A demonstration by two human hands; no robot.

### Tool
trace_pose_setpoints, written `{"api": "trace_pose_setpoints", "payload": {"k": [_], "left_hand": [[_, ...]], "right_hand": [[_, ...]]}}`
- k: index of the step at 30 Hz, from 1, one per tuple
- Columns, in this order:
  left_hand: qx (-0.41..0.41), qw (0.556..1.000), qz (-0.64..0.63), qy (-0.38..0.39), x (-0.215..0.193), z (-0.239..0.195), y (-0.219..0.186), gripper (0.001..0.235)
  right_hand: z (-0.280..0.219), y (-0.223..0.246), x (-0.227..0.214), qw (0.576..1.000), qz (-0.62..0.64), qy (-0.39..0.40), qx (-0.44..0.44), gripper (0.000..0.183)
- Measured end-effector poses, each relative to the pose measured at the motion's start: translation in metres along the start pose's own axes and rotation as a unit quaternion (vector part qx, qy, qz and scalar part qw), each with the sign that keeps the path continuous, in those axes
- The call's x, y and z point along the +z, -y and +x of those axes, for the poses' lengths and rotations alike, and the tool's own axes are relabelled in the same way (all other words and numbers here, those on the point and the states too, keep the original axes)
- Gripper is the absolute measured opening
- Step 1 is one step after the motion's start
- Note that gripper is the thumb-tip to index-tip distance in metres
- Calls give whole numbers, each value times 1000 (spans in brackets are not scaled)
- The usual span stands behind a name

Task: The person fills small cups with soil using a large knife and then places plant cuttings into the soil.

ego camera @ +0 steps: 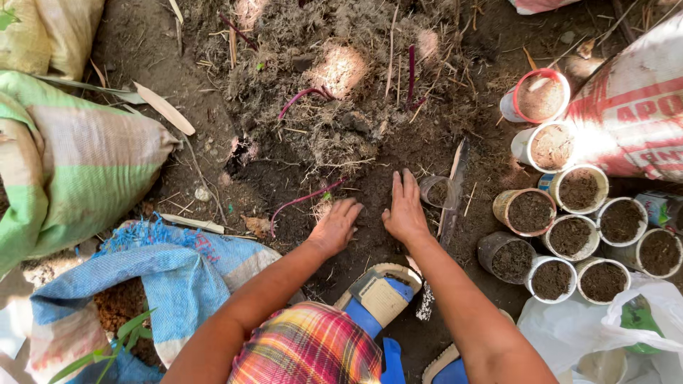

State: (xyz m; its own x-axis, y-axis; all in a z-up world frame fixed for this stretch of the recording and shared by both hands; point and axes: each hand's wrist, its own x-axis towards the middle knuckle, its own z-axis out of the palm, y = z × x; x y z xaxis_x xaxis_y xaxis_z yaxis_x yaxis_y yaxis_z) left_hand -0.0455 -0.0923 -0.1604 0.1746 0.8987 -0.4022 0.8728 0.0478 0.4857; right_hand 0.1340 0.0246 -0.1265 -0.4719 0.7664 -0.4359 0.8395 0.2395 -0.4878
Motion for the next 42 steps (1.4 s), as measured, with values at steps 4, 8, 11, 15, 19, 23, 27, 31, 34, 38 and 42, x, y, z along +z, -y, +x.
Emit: {"api": "trace_pose_setpoints", "payload": {"k": [4,8,11,15,19,23,27,31,34,38,42], "left_hand": [[-105,989,-1,-104,-26,-21,-8,74],[-186,976,-16,-115,-44,-19,-20,100],[-207,978,7,-17,-42,-20,-32,107],[-192,980,-34,-28,-4,-26,-36,99],[-224,958,-175,-39,12,-21,-42,100],[-283,947,-152,-8,-26,-11,-57,111],[-308,940,-107,99,-49,-1,-64,119],[-259,960,-72,75,-25,3,-51,119],[-220,971,-79,56,2,12,-36,112],[-209,948,-233,-51,39,10,-13,76],[-313,692,-647,-58,35,5,-7,51]], "right_hand": [[-24,18,-7,997,-1,66,46,92],[-48,22,-22,991,16,104,85,81],[-58,22,-12,995,-34,59,76,80],[-78,14,31,948,-312,21,-64,84],[-58,0,41,997,-24,-31,-62,74],[-17,4,31,999,22,-30,-11,84],[-22,32,27,995,-70,55,45,89],[-20,47,24,986,-66,109,104,96],[-21,43,43,990,-45,96,94,90],[-30,26,83,996,48,35,61,76],[-32,27,116,963,248,-33,102,60]]}}
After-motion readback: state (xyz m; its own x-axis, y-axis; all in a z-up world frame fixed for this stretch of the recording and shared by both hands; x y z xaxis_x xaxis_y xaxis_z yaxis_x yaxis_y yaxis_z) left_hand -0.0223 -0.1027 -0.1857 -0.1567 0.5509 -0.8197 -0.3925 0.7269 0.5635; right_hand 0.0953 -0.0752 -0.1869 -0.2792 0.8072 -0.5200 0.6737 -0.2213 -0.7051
